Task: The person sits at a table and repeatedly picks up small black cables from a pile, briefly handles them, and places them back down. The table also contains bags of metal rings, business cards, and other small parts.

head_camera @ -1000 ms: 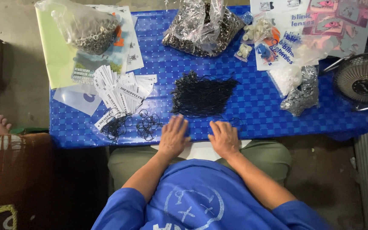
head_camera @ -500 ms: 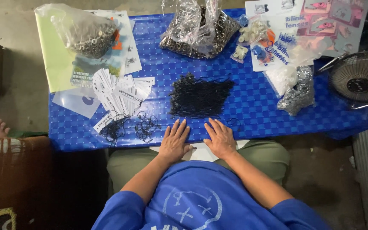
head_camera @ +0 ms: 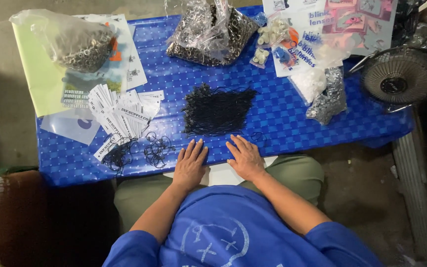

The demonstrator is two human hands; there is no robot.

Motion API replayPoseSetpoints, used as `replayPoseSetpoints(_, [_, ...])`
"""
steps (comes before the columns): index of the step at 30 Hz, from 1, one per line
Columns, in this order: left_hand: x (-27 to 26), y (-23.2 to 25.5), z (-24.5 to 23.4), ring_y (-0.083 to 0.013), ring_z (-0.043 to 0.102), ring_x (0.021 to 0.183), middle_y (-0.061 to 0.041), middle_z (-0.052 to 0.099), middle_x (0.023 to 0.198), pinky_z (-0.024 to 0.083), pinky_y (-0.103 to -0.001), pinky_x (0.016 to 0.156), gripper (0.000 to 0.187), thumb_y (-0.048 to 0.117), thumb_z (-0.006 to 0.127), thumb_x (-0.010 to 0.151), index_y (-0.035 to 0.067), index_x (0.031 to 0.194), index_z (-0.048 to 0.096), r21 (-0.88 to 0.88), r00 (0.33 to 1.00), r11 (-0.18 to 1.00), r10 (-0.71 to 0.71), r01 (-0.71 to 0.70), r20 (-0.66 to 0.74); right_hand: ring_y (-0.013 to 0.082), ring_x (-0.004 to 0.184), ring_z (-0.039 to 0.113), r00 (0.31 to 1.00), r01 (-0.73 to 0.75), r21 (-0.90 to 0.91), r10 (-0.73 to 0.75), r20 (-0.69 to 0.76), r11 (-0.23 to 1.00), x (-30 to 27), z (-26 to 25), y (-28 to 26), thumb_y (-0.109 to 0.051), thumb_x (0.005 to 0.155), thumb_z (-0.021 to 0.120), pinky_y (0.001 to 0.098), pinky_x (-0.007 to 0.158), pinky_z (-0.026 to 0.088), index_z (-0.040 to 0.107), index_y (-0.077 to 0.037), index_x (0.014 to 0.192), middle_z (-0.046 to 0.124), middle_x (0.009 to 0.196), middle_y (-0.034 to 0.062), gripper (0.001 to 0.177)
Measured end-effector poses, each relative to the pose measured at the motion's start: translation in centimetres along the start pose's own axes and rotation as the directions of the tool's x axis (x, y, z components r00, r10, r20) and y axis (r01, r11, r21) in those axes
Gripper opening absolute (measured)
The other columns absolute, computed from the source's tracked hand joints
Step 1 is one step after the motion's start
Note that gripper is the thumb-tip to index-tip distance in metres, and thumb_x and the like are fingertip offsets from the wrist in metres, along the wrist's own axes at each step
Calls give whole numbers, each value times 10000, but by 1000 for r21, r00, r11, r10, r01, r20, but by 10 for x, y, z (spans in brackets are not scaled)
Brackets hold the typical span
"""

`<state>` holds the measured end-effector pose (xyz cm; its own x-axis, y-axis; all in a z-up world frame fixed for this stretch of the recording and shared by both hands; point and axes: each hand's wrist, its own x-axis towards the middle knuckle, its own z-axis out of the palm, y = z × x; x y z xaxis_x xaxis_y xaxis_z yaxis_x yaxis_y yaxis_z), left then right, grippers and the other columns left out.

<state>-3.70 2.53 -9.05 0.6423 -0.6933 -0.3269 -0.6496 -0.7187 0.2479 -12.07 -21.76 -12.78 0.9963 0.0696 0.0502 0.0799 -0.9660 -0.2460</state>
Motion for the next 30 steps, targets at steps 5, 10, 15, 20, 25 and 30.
replayPoseSetpoints(5, [-1, 3, -5, -320, 164, 1555, -73, 191, 1695, 264, -534, 1199, 765, 306, 685, 870, 195, 1563, 382, 12, 1000, 1000, -8, 8, 7, 222, 1338, 488, 990, -10, 49, 16, -140, 999, -2, -2, 8, -371, 886, 645, 438, 989, 424, 618, -254, 1336, 519, 1404, -12, 466])
replayPoseSetpoints(10, [-4, 6, -15, -317, 163, 1556, -74, 197, 1692, 261, -527, 1201, 749, 285, 686, 887, 197, 1565, 380, 19, 1000, 1000, -13, 12, 28, 162, 993, 599, 890, -232, 63, 238, -389, 971, -11, -5, 50, -262, 798, 772, 342, 810, 471, 698, -314, 1184, 574, 1056, -101, 397])
replayPoseSetpoints(15, [-3, 8, -23, -308, 128, 1564, -64, 147, 1705, 242, -516, 1214, 819, 313, 738, 869, 213, 1582, 348, 39, 996, 998, -44, 41, 78, 249, 946, 655, 859, -493, -33, 481, -177, 869, -26, -8, 69, -280, 837, 774, 360, 768, 557, 648, -169, 1190, 561, 1045, 23, 391])
replayPoseSetpoints(20, [-6, 1, -2, -327, 213, 1542, -82, 256, 1667, 287, -537, 1192, 788, 246, 752, 821, 195, 1537, 427, -43, 997, 999, -18, 15, -69, 300, 788, 717, 874, -486, -56, 486, -16, 872, -14, -37, 44, -130, 943, 670, 390, 632, 606, 601, -101, 1188, 598, 964, 95, 256])
replayPoseSetpoints(25, [3, 2, 14, -343, 270, 1520, -88, 335, 1625, 326, -566, 1162, 747, 294, 768, 787, 185, 1476, 504, -80, 981, 997, -21, 5, -194, 372, 745, 735, 842, -540, 124, 533, 85, 833, -19, -11, 60, -64, 965, 584, 448, 573, 606, 580, -67, 1162, 669, 961, 167, 197])
replayPoseSetpoints(30, [7, 11, 8, -306, 511, 1357, -74, 571, 1377, 486, -517, 993, 654, 392, 739, 825, 221, 1428, 550, -222, 931, 975, -97, 18, -351, 240, 950, 740, 692, -722, 377, 588, 420, 581, -5, -42, 3, -281, 863, 605, 372, 865, 567, 752, -318, 1006, 785, 914, -6, 208])
